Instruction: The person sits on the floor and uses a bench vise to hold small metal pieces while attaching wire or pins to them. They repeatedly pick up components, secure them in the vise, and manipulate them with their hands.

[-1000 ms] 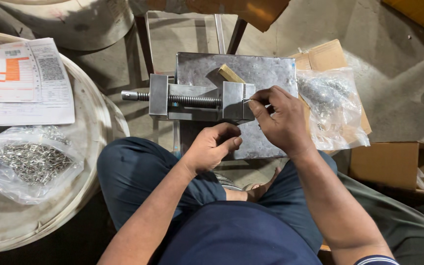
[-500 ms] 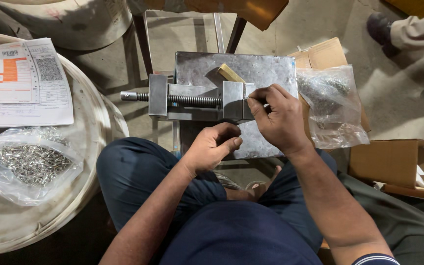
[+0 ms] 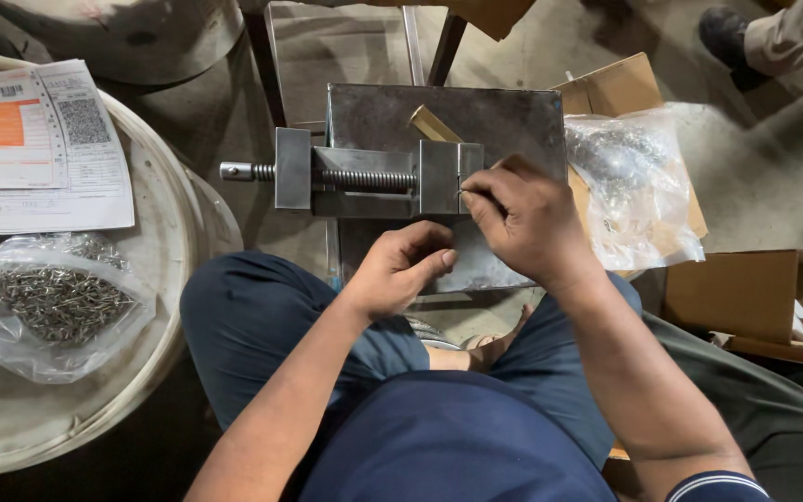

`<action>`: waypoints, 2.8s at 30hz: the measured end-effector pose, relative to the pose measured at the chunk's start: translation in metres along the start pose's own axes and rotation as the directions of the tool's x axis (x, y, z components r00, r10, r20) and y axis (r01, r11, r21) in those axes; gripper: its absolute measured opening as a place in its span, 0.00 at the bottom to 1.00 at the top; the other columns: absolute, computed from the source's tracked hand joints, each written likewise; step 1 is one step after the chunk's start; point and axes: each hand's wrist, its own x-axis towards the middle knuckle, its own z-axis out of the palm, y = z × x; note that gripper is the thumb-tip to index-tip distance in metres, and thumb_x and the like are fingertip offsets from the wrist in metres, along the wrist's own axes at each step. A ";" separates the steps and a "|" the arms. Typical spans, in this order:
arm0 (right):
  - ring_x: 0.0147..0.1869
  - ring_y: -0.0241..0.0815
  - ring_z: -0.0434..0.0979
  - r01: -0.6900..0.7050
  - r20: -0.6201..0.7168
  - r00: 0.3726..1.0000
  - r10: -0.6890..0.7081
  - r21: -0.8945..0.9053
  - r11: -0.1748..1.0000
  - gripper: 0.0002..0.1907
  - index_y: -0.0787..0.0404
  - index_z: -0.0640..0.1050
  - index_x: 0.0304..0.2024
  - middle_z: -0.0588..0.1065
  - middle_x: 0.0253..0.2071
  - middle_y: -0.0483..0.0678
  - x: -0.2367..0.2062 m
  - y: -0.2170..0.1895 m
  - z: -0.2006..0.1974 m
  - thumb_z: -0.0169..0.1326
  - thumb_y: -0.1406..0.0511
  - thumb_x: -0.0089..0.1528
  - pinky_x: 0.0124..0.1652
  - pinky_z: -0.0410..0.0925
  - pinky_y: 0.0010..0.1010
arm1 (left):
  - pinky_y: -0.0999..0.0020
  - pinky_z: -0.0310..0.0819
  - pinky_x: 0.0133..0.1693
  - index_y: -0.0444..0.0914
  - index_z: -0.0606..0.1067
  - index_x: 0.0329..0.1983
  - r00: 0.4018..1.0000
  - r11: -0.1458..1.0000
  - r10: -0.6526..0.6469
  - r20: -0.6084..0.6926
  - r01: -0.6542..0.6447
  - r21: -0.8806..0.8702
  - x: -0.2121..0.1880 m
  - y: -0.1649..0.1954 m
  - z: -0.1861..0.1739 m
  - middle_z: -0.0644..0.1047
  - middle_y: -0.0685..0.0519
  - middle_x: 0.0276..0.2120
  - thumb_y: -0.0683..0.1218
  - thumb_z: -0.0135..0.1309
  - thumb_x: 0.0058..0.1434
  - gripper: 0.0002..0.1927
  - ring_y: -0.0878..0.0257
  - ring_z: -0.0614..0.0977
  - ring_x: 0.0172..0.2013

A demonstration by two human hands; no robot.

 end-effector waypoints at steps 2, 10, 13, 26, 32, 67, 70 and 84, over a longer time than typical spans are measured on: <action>0.38 0.47 0.80 -0.061 0.017 0.998 0.061 -0.015 0.998 0.06 0.63 0.82 0.43 0.78 0.39 0.53 -0.005 0.004 -0.001 0.62 0.70 0.62 0.37 0.72 0.34 | 0.74 0.74 0.39 0.32 0.75 0.49 1.000 1.000 -0.004 -0.010 0.004 -0.016 0.000 0.003 0.002 0.78 0.58 0.35 0.43 0.57 0.67 0.11 0.73 0.77 0.37; 0.36 0.30 0.74 -0.370 -0.115 0.890 0.441 0.381 0.847 0.04 0.63 0.81 0.45 0.76 0.35 0.43 -0.074 0.073 0.010 0.60 0.70 0.67 0.37 0.68 0.24 | 0.74 0.75 0.41 0.33 0.75 0.49 1.000 1.000 0.010 -0.006 -0.010 0.006 0.000 0.000 0.003 0.78 0.58 0.36 0.41 0.57 0.68 0.10 0.72 0.77 0.37; 0.35 0.31 0.73 -0.420 -0.140 0.872 0.468 0.274 0.865 0.05 0.62 0.81 0.44 0.77 0.34 0.43 -0.102 0.087 0.018 0.61 0.70 0.66 0.35 0.67 0.25 | 0.74 0.75 0.41 0.33 0.75 0.49 1.000 0.999 0.001 0.002 -0.001 0.048 0.003 -0.004 0.003 0.78 0.58 0.36 0.42 0.57 0.69 0.09 0.72 0.77 0.37; 0.40 0.53 0.80 -0.349 -0.031 0.937 0.349 -0.158 0.923 0.05 0.55 0.82 0.41 0.78 0.38 0.50 -0.097 0.085 0.028 0.63 0.66 0.61 0.39 0.71 0.41 | 0.74 0.74 0.40 0.33 0.76 0.49 1.000 0.981 -0.001 -0.021 0.006 0.195 0.016 -0.007 0.014 0.79 0.57 0.35 0.44 0.58 0.67 0.11 0.72 0.77 0.36; 0.47 0.61 0.78 -0.333 -0.010 0.938 0.347 -0.304 0.892 0.11 0.59 0.82 0.46 0.79 0.45 0.55 -0.107 0.101 0.035 0.63 0.63 0.63 0.44 0.70 0.47 | 0.68 0.77 0.42 0.35 0.77 0.49 0.977 0.856 0.215 0.008 -0.192 0.480 0.025 -0.028 0.019 0.81 0.52 0.37 0.50 0.59 0.67 0.15 0.68 0.79 0.37; 0.49 0.31 0.70 -0.278 0.209 0.853 0.478 0.957 0.079 0.06 0.62 0.73 0.46 0.72 0.49 0.43 -0.137 0.072 0.041 0.55 0.68 0.69 0.50 0.66 0.23 | 0.63 0.75 0.37 0.35 0.77 0.41 0.961 0.810 0.276 0.027 -0.247 0.532 0.020 -0.019 0.080 0.78 0.47 0.31 0.44 0.58 0.66 0.06 0.54 0.80 0.33; 0.43 0.32 0.70 -0.337 0.251 0.861 0.443 0.933 0.125 0.07 0.63 0.73 0.46 0.74 0.48 0.44 -0.137 0.079 0.026 0.56 0.67 0.69 0.43 0.66 0.24 | 0.61 0.75 0.41 0.36 0.76 0.39 0.943 0.759 0.316 0.103 -0.317 0.569 0.025 -0.014 0.079 0.79 0.47 0.34 0.41 0.56 0.65 0.03 0.50 0.80 0.38; 0.41 0.43 0.82 -0.037 -0.085 0.995 0.050 0.158 0.987 0.04 0.63 0.79 0.40 0.79 0.38 0.49 -0.048 0.060 -0.023 0.61 0.71 0.62 0.41 0.73 0.30 | 0.71 0.76 0.38 0.33 0.74 0.56 0.989 0.954 0.102 -0.112 -0.065 0.292 0.022 -0.005 0.051 0.81 0.53 0.34 0.45 0.58 0.66 0.17 0.69 0.78 0.33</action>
